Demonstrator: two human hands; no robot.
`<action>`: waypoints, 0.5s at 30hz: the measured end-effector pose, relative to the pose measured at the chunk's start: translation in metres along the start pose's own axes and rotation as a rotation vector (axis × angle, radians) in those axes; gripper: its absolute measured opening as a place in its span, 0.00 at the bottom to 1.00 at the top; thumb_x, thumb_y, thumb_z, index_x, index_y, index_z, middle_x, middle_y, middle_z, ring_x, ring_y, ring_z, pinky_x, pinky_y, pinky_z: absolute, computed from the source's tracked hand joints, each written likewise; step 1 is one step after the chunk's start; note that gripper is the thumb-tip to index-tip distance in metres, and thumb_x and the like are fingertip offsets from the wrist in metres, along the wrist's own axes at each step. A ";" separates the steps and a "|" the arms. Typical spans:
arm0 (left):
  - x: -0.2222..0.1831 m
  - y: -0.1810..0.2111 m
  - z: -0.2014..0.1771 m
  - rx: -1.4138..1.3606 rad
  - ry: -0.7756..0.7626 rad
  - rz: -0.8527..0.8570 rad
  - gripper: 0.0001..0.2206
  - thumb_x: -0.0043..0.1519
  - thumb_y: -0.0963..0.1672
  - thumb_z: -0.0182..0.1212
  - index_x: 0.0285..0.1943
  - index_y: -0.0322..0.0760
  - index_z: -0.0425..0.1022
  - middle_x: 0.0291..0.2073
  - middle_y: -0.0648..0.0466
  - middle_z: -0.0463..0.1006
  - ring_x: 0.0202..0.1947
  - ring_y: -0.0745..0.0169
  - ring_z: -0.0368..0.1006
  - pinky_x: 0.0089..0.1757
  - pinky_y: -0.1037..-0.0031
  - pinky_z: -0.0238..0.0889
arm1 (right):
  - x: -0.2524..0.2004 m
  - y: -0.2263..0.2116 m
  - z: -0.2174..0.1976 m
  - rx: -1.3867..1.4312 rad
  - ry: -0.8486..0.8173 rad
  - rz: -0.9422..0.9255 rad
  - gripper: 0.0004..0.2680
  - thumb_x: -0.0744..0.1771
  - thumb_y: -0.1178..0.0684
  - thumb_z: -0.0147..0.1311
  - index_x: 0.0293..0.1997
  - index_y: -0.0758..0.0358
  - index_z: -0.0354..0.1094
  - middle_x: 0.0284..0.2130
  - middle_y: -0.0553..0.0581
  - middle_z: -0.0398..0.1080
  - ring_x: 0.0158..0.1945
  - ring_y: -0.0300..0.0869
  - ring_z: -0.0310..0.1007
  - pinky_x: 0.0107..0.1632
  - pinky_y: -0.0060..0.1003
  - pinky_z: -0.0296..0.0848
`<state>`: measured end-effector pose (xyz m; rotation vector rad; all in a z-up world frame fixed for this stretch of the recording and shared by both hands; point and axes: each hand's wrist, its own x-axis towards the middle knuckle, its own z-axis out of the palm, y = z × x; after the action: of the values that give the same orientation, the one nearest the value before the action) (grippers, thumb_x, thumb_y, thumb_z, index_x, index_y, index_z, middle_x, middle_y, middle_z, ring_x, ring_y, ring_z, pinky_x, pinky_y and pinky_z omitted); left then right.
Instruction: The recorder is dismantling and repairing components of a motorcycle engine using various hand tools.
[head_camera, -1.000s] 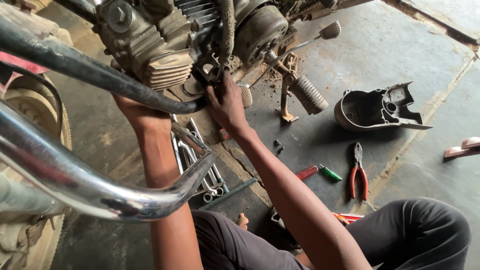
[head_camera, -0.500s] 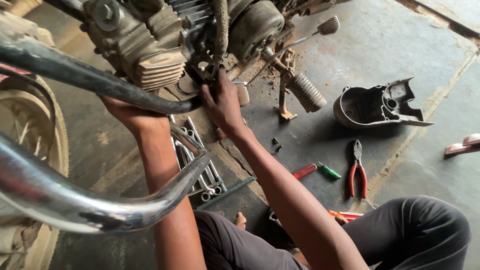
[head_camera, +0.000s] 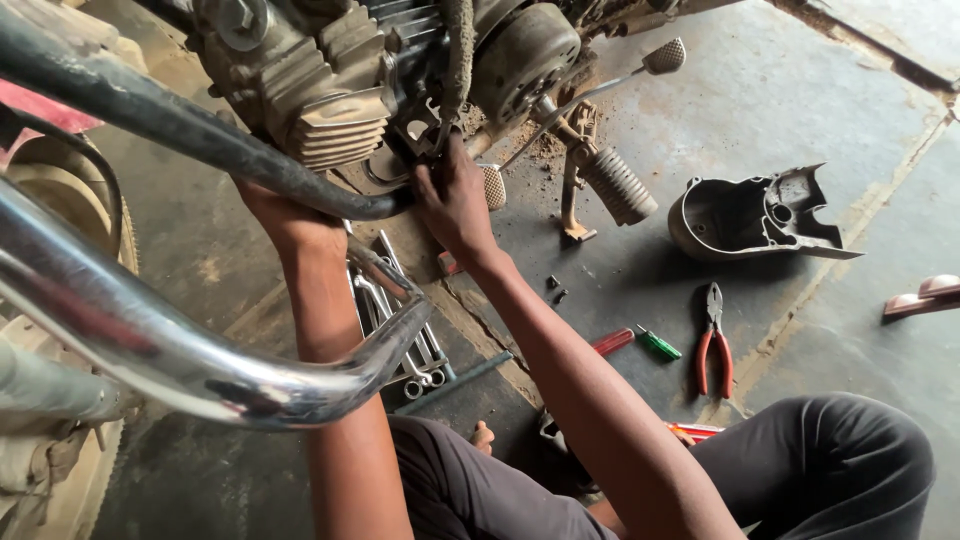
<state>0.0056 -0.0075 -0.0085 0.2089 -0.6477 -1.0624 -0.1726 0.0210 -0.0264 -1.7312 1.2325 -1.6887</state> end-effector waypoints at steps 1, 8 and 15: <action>0.000 0.000 -0.001 -0.002 0.000 0.001 0.23 0.73 0.52 0.42 0.71 0.35 0.61 0.63 0.48 0.72 0.63 0.55 0.73 0.67 0.61 0.66 | 0.000 0.000 0.001 -0.002 -0.001 -0.002 0.09 0.68 0.59 0.53 0.49 0.69 0.57 0.33 0.68 0.68 0.35 0.55 0.69 0.42 0.47 0.70; -0.003 -0.004 -0.016 0.122 0.005 0.119 0.23 0.76 0.51 0.45 0.76 0.35 0.57 0.61 0.50 0.71 0.65 0.59 0.69 0.70 0.63 0.62 | 0.000 0.003 0.005 -0.018 0.016 0.010 0.08 0.67 0.60 0.53 0.45 0.69 0.56 0.31 0.68 0.65 0.33 0.54 0.64 0.40 0.45 0.70; -0.008 -0.008 -0.012 0.328 0.020 0.325 0.23 0.77 0.51 0.44 0.77 0.35 0.57 0.46 0.60 0.67 0.51 0.70 0.66 0.58 0.70 0.63 | 0.002 0.006 0.003 0.014 0.032 -0.054 0.09 0.67 0.59 0.53 0.48 0.69 0.57 0.33 0.68 0.67 0.35 0.54 0.67 0.42 0.45 0.70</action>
<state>0.0038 -0.0060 -0.0250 0.3845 -0.8059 -0.6383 -0.1720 0.0151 -0.0309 -1.7509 1.1948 -1.7583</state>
